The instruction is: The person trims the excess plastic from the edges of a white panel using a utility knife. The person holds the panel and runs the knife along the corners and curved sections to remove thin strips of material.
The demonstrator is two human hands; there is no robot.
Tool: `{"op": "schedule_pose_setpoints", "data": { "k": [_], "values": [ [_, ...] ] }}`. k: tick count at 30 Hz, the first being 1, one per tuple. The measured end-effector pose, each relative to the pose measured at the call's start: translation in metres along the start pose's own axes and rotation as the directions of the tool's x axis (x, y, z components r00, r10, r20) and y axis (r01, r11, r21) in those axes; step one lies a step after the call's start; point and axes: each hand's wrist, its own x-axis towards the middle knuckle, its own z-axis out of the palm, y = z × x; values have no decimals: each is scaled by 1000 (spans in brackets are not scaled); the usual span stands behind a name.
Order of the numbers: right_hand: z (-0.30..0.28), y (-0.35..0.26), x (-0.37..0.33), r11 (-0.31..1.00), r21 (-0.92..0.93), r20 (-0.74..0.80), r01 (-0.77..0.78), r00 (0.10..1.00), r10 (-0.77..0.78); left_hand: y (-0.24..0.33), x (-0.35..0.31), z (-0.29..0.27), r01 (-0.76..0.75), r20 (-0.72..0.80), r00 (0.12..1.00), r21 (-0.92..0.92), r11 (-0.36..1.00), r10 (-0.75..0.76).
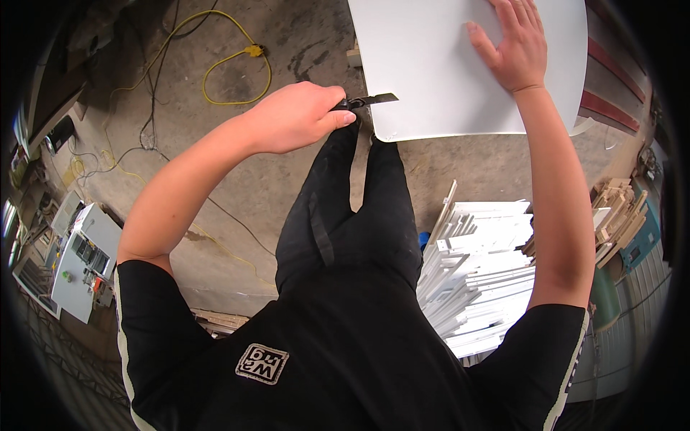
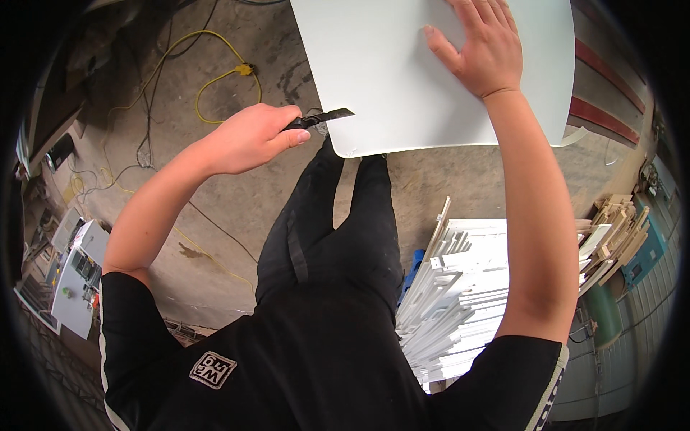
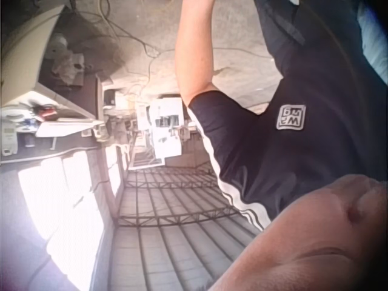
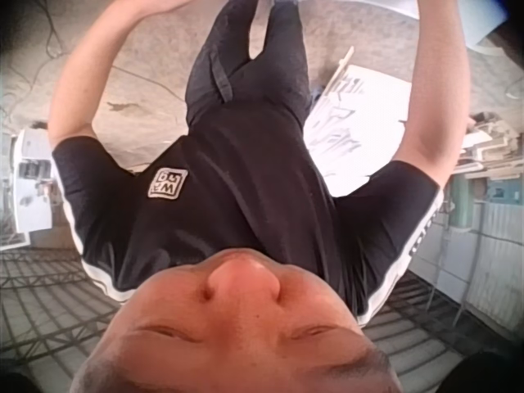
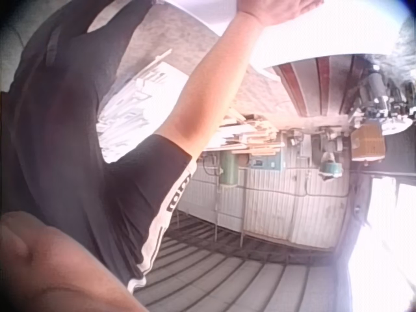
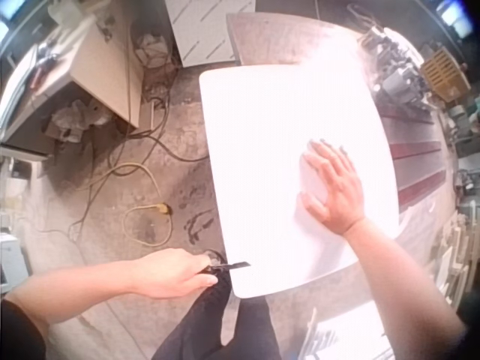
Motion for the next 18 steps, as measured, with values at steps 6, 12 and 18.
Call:
{"op": "schedule_pose_setpoints", "data": {
  "k": [6, 12, 18],
  "values": [
    [0, 0, 1, 1000, 10, 4, 6, 1000, -6, -2, 3, 1, -18, 48, 999, -1, 1000, 18],
    [0, 0, 0, 1000, -9, 19, -10, 1000, 10, 1, 3, 13, -7, 102, 995, -29, 1000, 10],
    [1, 2, -1, 1000, -9, 3, 9, 1000, -9, -5, 6, -12, 9, 1, 1000, -69, 998, -9]
  ]
}}
